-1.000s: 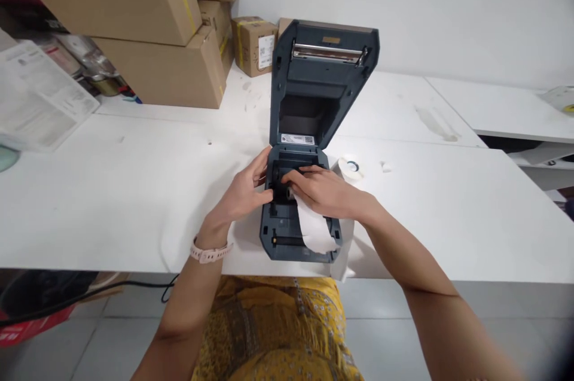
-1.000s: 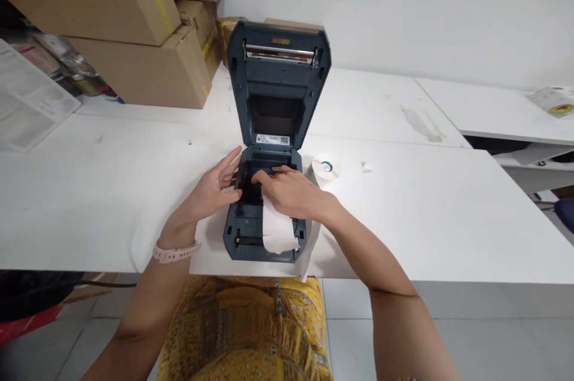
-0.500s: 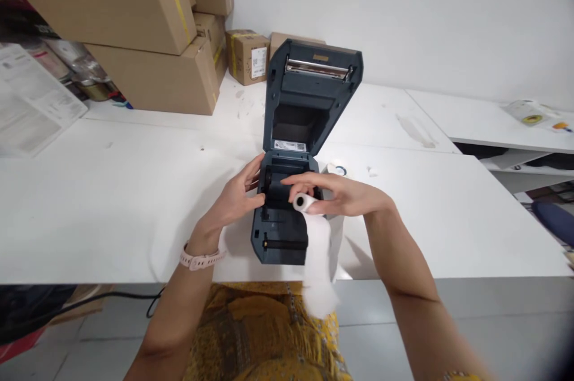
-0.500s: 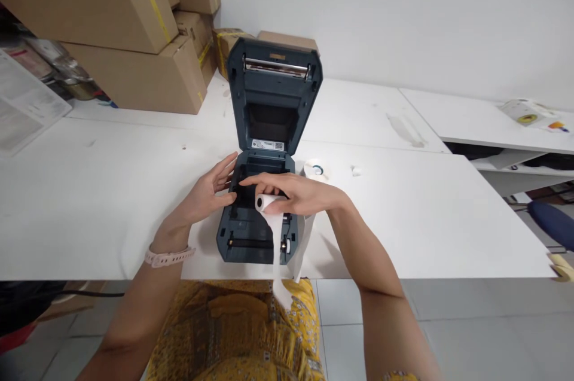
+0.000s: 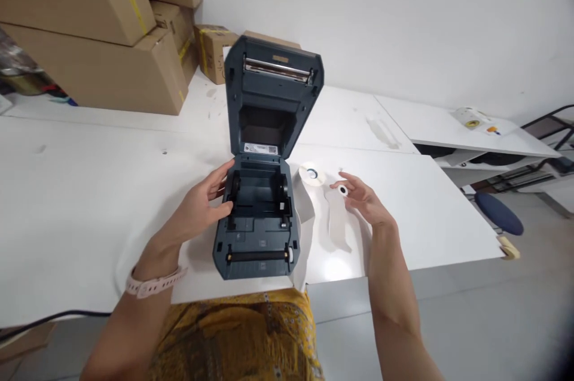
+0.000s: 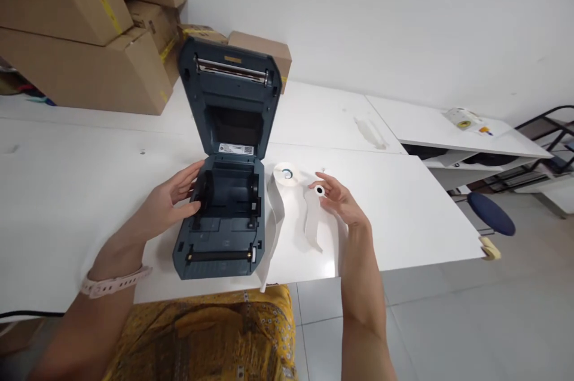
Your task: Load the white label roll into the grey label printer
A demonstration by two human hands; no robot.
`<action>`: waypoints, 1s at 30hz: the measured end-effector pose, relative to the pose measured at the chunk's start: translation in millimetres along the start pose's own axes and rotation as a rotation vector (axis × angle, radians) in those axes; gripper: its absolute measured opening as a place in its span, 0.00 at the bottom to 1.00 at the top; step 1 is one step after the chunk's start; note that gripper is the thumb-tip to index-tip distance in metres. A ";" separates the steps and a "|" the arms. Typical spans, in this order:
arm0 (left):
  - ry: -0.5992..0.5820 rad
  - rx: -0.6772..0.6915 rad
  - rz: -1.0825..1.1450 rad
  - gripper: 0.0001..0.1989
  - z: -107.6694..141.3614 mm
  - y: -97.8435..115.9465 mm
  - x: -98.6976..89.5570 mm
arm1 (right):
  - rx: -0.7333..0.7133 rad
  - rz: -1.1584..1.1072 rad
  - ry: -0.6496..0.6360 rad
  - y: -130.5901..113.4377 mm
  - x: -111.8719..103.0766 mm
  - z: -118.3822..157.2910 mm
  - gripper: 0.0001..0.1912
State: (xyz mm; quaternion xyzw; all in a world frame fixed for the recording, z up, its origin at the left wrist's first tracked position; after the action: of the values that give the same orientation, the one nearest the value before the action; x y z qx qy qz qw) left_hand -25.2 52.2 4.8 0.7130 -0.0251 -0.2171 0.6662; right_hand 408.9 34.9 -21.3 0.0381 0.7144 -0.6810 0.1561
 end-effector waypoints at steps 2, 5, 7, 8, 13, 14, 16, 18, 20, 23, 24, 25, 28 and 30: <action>0.008 0.003 -0.008 0.47 -0.7 -0.6 -0.6 | 0.086 -0.009 -0.062 7.2 0.0 -1.0 0.36; 0.008 0.015 -0.008 0.47 -1.1 -1.2 -1.0 | 0.007 -0.052 0.044 3.9 -4.2 4.5 0.38; -0.011 0.017 -0.013 0.47 -0.8 -1.1 -0.6 | -0.097 -0.068 0.179 -8.9 -5.9 8.7 0.39; -0.022 0.017 -0.017 0.47 -0.5 -0.8 -0.3 | -0.125 -0.053 0.212 -17.9 -4.6 9.2 0.38; -0.037 0.035 0.007 0.47 0.0 0.8 0.9 | 0.033 0.290 -0.066 -64.7 23.9 -18.2 0.44; -0.033 0.037 0.016 0.47 -0.2 0.7 1.1 | 0.062 0.365 -0.122 -69.8 31.0 -28.1 0.47; -0.033 0.039 0.030 0.47 -0.8 0.1 1.7 | 0.087 0.461 -0.182 -73.5 43.7 -48.2 0.48; -0.040 0.050 0.048 0.48 -1.1 -0.8 2.1 | 0.090 0.488 -0.200 -70.6 52.9 -64.1 0.44; -0.048 0.069 0.064 0.48 -0.9 -1.9 2.3 | 0.084 0.495 -0.180 -66.3 57.0 -71.8 0.39; -0.045 0.088 0.068 0.48 0.1 -3.9 1.9 | 0.071 0.496 -0.113 -67.0 54.3 -67.3 0.37; -0.043 0.089 0.070 0.47 0.4 -4.6 1.8 | 0.056 0.461 -0.086 -70.5 52.6 -62.8 0.36; -0.042 0.091 0.076 0.47 0.6 -5.2 1.7 | 0.024 0.404 -0.062 -75.9 51.5 -57.7 0.36; -0.053 0.107 0.108 0.48 0.5 -6.1 2.2 | -0.200 0.370 -0.072 -102.2 58.9 -45.3 0.29; -0.060 0.110 0.119 0.49 -0.2 -5.6 2.6 | -0.363 0.558 -0.132 -123.9 75.7 -43.3 0.25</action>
State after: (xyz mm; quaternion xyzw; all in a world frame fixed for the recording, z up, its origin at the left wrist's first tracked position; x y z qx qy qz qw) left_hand -24.2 52.1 -1.4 0.7390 -0.0995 -0.1968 0.6366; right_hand 296.6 57.0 78.0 0.1594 0.7743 -0.4748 0.3868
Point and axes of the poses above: each hand's wrist, its own z-axis away from the middle knuckle, its own x-axis out of the palm, y = z × x, the point moved 2 cm from there along -z, towards the middle knuckle, and after that the axes turned 2 degrees about -z, right-handed, at the moved point
